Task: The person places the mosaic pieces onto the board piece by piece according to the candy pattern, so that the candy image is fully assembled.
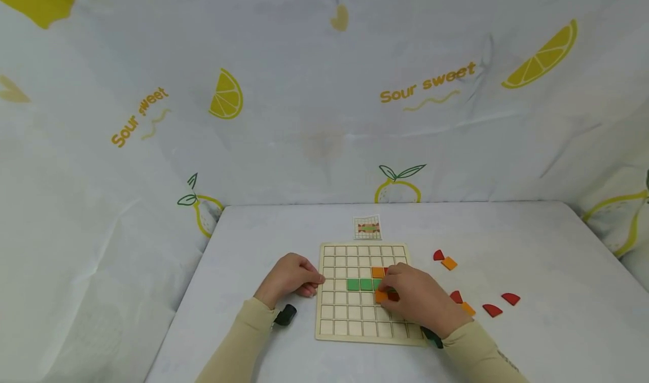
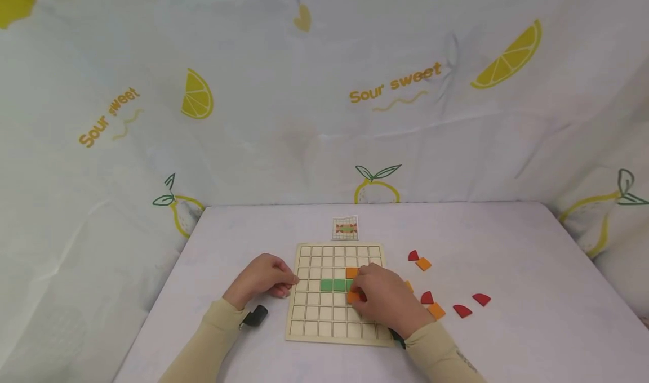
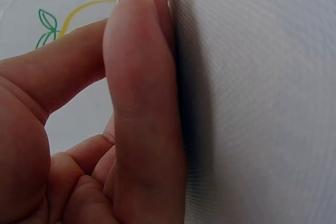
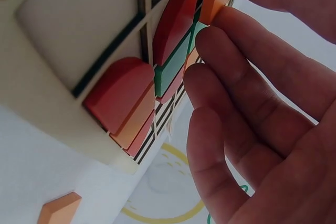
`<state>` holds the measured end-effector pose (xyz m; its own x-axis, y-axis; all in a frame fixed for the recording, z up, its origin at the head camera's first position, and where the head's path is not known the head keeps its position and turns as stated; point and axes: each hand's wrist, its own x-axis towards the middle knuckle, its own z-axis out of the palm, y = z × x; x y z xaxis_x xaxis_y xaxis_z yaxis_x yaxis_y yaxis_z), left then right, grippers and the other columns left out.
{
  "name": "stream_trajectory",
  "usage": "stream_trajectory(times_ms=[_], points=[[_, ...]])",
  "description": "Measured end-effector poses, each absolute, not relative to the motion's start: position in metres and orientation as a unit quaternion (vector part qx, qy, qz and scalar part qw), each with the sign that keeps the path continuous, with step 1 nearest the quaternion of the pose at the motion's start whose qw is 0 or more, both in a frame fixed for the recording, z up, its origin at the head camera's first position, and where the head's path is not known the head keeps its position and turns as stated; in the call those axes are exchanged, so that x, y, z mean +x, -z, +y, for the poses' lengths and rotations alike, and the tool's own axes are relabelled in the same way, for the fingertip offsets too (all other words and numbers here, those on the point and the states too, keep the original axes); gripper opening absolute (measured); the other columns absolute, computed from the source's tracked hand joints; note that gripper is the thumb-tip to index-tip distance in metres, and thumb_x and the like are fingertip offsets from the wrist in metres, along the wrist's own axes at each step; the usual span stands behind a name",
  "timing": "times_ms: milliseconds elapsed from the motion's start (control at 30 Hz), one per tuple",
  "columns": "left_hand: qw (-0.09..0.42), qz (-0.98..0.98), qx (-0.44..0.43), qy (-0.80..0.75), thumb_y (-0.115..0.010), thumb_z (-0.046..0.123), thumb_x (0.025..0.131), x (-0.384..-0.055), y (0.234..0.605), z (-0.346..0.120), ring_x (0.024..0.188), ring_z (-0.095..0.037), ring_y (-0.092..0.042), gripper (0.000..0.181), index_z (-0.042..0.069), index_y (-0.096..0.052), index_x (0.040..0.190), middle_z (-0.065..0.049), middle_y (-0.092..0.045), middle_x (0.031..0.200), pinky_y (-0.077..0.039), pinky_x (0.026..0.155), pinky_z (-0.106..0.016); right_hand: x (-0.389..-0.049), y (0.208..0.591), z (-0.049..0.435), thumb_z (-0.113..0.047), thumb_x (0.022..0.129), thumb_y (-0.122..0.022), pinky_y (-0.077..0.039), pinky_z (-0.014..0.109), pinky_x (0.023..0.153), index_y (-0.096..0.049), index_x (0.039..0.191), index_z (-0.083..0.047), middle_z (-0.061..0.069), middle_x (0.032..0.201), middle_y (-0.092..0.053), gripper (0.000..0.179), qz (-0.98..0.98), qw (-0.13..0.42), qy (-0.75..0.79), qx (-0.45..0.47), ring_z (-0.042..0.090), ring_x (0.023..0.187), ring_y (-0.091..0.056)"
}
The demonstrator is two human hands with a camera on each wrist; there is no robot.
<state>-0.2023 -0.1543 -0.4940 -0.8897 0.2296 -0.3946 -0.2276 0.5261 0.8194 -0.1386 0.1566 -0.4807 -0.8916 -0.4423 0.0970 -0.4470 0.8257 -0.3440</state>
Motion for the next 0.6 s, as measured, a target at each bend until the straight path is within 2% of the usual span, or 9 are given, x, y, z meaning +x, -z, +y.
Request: stream_trajectory(times_ms=[600], points=[[0.235, 0.840, -0.006, -0.489, -0.090, 0.017, 0.088, -0.2009, 0.4911, -0.1536, 0.059, -0.010, -0.071, 0.020, 0.005, -0.074, 0.091, -0.007, -0.077, 0.076, -0.062, 0.058, -0.024, -0.1385, 0.4812, 0.1540, -0.022, 0.085, -0.092, -0.040, 0.021, 0.064, -0.079, 0.089, -0.021, -0.012, 0.080, -0.052, 0.014, -0.957, -0.004, -0.173, 0.234, 0.005, 0.078, -0.044]])
